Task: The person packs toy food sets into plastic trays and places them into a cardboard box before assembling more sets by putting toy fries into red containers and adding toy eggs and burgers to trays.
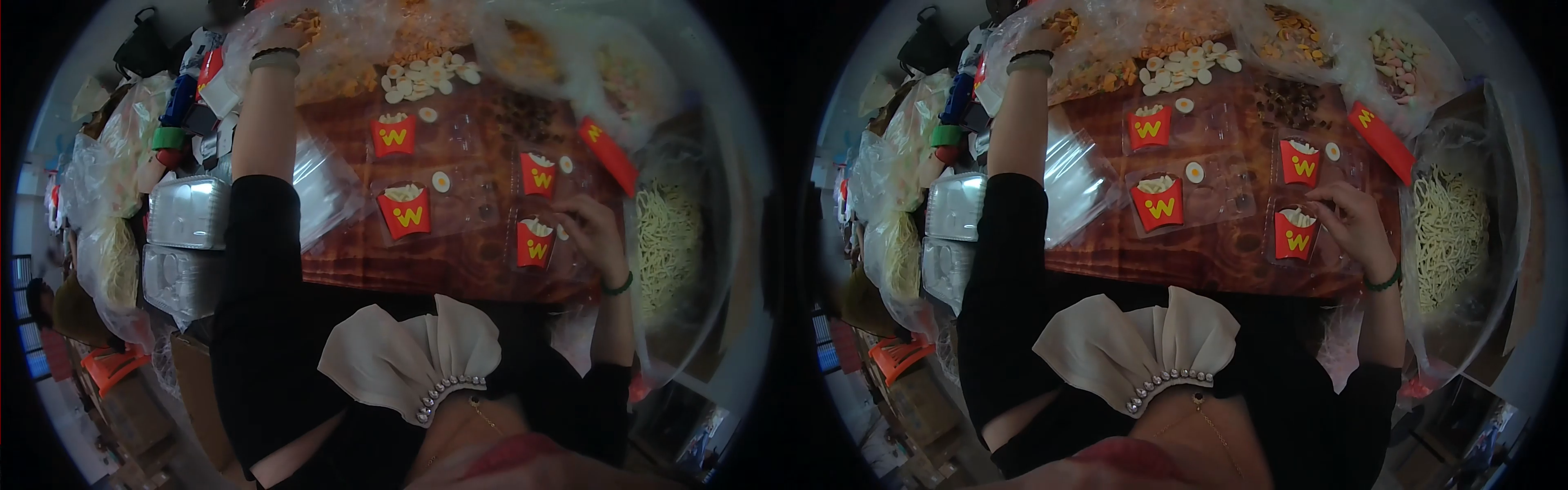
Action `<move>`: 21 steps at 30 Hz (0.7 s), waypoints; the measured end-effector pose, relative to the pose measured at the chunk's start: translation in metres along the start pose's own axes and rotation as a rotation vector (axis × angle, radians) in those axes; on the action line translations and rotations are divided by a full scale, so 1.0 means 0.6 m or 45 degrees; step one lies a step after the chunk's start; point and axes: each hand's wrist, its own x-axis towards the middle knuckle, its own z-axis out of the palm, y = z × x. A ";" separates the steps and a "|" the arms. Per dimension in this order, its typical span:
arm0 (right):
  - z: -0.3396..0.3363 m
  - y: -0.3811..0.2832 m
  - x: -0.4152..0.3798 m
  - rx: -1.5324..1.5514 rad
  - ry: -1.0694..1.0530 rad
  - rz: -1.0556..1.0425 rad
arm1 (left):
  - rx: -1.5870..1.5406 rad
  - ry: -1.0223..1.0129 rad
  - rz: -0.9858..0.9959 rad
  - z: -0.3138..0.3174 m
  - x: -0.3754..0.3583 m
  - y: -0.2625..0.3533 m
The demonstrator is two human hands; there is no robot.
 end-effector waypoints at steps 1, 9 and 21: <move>0.001 -0.002 0.000 -0.025 -0.008 -0.040 | 0.048 0.100 -0.105 -0.013 -0.028 0.032; 0.023 -0.026 0.013 0.048 -0.023 -0.155 | 1.396 0.583 -0.099 -0.038 -0.084 0.087; 0.118 -0.087 0.241 0.613 0.054 -0.310 | 3.676 1.130 0.163 -0.005 -0.273 0.160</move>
